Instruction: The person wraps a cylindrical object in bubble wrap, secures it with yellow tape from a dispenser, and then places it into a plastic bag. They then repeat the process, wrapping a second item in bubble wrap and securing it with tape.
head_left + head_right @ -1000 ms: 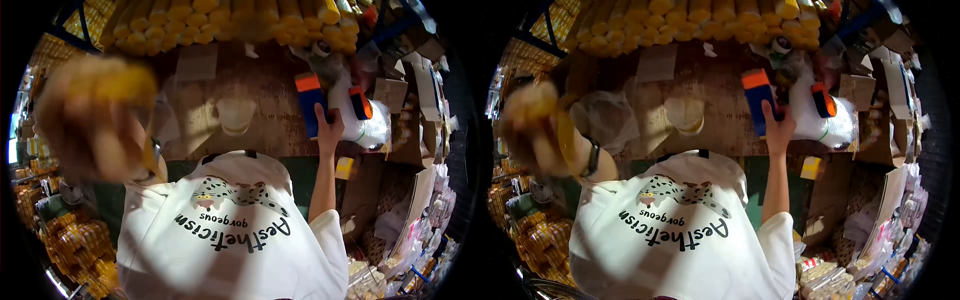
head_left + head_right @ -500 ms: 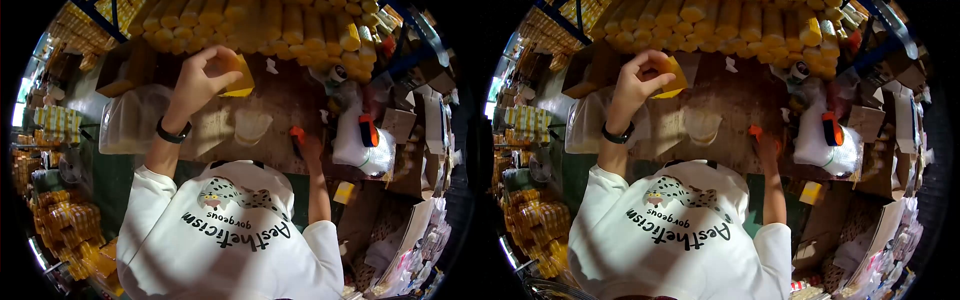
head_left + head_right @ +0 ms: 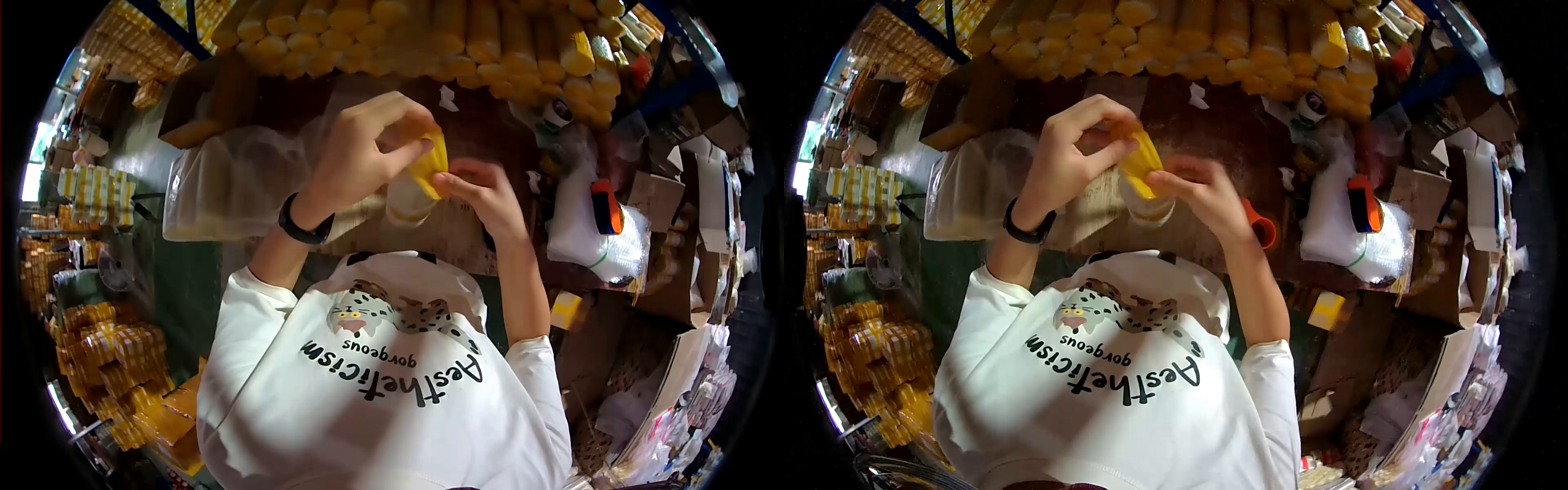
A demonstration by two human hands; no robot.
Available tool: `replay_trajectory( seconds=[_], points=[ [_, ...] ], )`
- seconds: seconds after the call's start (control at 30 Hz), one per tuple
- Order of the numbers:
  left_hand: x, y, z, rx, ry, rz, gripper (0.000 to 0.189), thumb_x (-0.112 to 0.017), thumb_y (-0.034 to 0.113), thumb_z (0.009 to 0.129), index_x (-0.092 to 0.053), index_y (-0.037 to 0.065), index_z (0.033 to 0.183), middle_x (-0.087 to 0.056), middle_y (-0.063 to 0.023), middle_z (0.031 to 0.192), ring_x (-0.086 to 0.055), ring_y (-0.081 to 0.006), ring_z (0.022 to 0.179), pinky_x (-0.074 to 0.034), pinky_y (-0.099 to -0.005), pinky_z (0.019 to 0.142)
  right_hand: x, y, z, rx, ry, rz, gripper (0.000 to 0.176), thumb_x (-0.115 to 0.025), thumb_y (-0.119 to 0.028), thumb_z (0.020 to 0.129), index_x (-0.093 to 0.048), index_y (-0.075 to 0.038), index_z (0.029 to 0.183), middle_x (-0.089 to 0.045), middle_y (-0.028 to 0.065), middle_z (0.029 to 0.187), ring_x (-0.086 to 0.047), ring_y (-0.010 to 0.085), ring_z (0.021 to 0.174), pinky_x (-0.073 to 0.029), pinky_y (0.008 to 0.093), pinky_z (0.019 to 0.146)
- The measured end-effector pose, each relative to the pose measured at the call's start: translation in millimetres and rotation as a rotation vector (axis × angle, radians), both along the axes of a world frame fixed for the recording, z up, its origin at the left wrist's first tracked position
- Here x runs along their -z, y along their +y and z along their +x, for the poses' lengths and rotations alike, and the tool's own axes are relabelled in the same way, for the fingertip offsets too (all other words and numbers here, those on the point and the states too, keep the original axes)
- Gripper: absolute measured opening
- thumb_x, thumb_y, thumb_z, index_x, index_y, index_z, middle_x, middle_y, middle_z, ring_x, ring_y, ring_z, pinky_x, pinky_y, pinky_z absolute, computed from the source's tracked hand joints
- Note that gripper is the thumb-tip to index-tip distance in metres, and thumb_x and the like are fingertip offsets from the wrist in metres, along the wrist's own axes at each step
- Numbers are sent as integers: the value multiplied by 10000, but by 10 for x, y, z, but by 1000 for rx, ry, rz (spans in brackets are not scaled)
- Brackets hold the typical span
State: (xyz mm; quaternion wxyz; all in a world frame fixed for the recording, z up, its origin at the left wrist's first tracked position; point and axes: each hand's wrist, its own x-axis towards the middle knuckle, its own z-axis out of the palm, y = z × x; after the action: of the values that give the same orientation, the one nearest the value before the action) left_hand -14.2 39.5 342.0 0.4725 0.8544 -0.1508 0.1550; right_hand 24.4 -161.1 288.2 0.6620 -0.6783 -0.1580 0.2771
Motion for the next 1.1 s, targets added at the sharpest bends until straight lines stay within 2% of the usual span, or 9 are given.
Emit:
replay_trajectory(
  seconds=[0.13,0.23,0.3,0.37,0.43,0.5,0.73,0.93,1.1],
  points=[
    [74,10,-6,-51,10,-63,284,-701,115,812,-613,7,1060,-649,-80,1046,-632,-162,891,-538,-256,708,-83,-230,51,0,-164,92,152,-692,-106,834,-633,29,795,-591,-6,725,-520,51,683,-407,199,593],
    [89,319,109,-481,-213,131,371,-718,221,820,-604,13,1106,-650,-98,1026,-626,-194,915,-513,-306,719,-83,-584,20,53,-337,-45,114,-677,-39,822,-611,37,769,-577,-8,706,-512,47,650,-409,208,576],
    [84,654,94,-611,-170,37,397,-727,257,813,-581,31,1105,-627,-107,1024,-612,-210,886,-482,-337,761,24,-761,-45,411,-403,-18,52,-665,-16,821,-640,30,825,-577,-10,702,-501,53,629,-395,210,562],
    [281,789,16,-581,114,-13,417,-726,257,814,-564,42,1133,-612,-111,1034,-602,-210,899,-477,-333,781,219,-993,4,606,-271,56,294,-627,-11,850,-607,-2,1143,-645,53,814,-614,124,728,-480,221,677],
    [766,726,-87,-168,209,315,486,-738,258,800,-541,50,1193,-597,-105,1079,-584,-198,940,-483,-310,767,450,-918,-20,618,-293,168,640,-625,9,831,-350,-62,1405,-634,72,892,-605,138,771,-496,238,710],
    [1173,453,-210,119,406,69,521,-754,257,779,-539,63,1212,-568,-89,1154,-567,-189,963,-488,-306,767,717,-677,50,441,-164,293,913,-619,36,807,-46,-152,1493,-619,94,976,-598,158,828,-511,273,742],
    [1704,319,39,206,173,21,163,-704,131,798,-686,58,942,-562,-70,1191,-569,-205,994,-478,-320,822,1513,69,-131,406,-105,312,906,-617,65,771,-104,-148,1487,-628,117,978,-609,207,849,-515,311,782],
    [1777,150,236,300,188,-152,141,-710,72,765,-626,46,875,-585,-54,1124,-551,-187,1016,-424,-316,915,1475,248,-226,488,-439,-177,804,-651,22,769,-241,-92,1450,-673,85,862,-615,154,808,-502,292,741],
    [1766,75,268,251,461,-386,227,-713,90,754,-521,58,871,-586,-58,1082,-523,-150,1025,-431,-321,886,1568,172,-207,519,-223,259,883,-687,1,762,-151,-80,1459,-641,92,881,-599,152,786,-499,291,718]
  ],
)
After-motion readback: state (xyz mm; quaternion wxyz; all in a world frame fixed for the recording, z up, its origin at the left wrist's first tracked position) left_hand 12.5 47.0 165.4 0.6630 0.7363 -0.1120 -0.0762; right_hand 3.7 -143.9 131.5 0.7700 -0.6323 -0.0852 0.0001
